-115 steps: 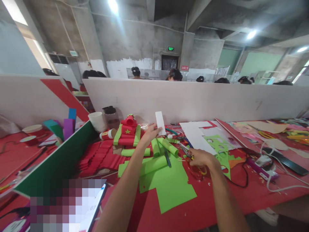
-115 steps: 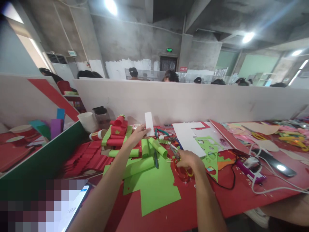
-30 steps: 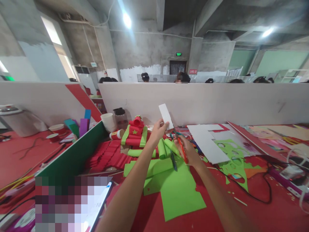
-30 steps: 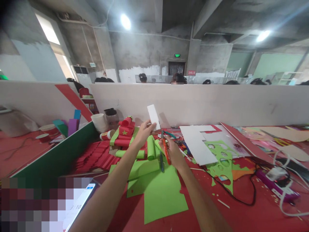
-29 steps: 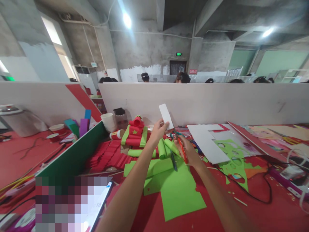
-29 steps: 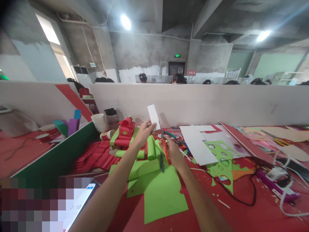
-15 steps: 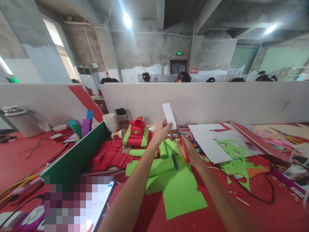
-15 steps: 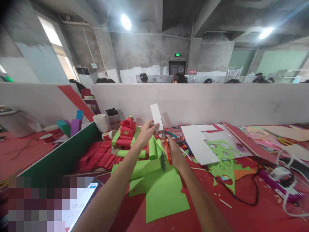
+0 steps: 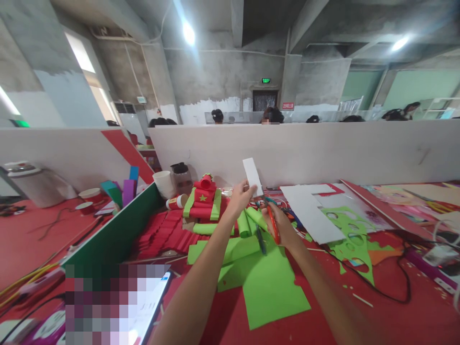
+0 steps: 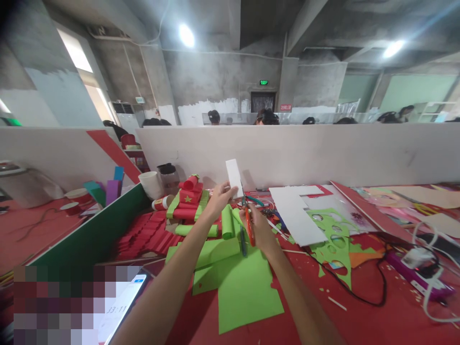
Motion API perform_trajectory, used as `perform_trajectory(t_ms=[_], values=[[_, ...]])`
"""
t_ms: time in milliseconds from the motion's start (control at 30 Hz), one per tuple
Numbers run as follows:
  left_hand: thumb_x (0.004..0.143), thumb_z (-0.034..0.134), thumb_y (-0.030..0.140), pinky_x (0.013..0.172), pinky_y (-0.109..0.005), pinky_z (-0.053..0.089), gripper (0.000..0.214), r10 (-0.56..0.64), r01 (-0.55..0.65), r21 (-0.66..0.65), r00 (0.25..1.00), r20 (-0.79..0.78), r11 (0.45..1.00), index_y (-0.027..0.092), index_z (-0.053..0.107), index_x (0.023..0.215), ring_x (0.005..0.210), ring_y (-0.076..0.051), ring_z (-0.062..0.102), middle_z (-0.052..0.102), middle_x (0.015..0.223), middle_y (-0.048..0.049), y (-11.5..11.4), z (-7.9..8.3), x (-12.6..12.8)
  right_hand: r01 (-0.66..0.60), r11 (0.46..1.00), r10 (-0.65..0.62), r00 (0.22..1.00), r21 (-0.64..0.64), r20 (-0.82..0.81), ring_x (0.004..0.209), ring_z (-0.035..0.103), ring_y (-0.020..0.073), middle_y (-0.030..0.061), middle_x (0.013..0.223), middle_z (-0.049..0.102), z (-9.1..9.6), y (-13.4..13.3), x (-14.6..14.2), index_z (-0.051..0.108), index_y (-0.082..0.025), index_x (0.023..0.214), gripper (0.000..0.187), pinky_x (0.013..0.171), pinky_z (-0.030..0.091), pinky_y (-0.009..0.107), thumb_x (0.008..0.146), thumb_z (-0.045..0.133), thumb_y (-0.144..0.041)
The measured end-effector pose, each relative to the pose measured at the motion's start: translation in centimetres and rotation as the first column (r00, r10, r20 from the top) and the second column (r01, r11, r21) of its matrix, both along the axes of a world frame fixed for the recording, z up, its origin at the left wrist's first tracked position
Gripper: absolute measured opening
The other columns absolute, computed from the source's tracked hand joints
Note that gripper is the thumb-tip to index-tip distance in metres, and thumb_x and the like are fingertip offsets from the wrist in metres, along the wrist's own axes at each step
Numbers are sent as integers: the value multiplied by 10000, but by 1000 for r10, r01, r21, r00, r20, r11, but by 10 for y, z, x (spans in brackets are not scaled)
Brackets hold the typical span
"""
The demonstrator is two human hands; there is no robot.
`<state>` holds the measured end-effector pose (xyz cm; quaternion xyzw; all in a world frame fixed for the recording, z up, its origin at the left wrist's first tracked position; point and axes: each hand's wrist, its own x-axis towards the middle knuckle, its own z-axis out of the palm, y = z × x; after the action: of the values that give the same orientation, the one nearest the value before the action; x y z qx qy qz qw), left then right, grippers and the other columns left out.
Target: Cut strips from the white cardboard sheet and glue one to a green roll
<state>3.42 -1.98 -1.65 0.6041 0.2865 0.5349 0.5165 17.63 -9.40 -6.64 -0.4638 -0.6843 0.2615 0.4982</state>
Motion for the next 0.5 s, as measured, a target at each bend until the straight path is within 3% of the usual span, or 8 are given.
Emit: perform_trajectory(t_ms=[500], values=[[833,667,323,632,-269,574,225,2,-1,23,1000,-26,1000,139,618,954,686,-150,655,678,823,-54,6,-6,4,36,999,-37,999,38,34,514,508,189,9,602,549,-4,4,4,601,-185,1113,483,523,417,301,929,427,-597]])
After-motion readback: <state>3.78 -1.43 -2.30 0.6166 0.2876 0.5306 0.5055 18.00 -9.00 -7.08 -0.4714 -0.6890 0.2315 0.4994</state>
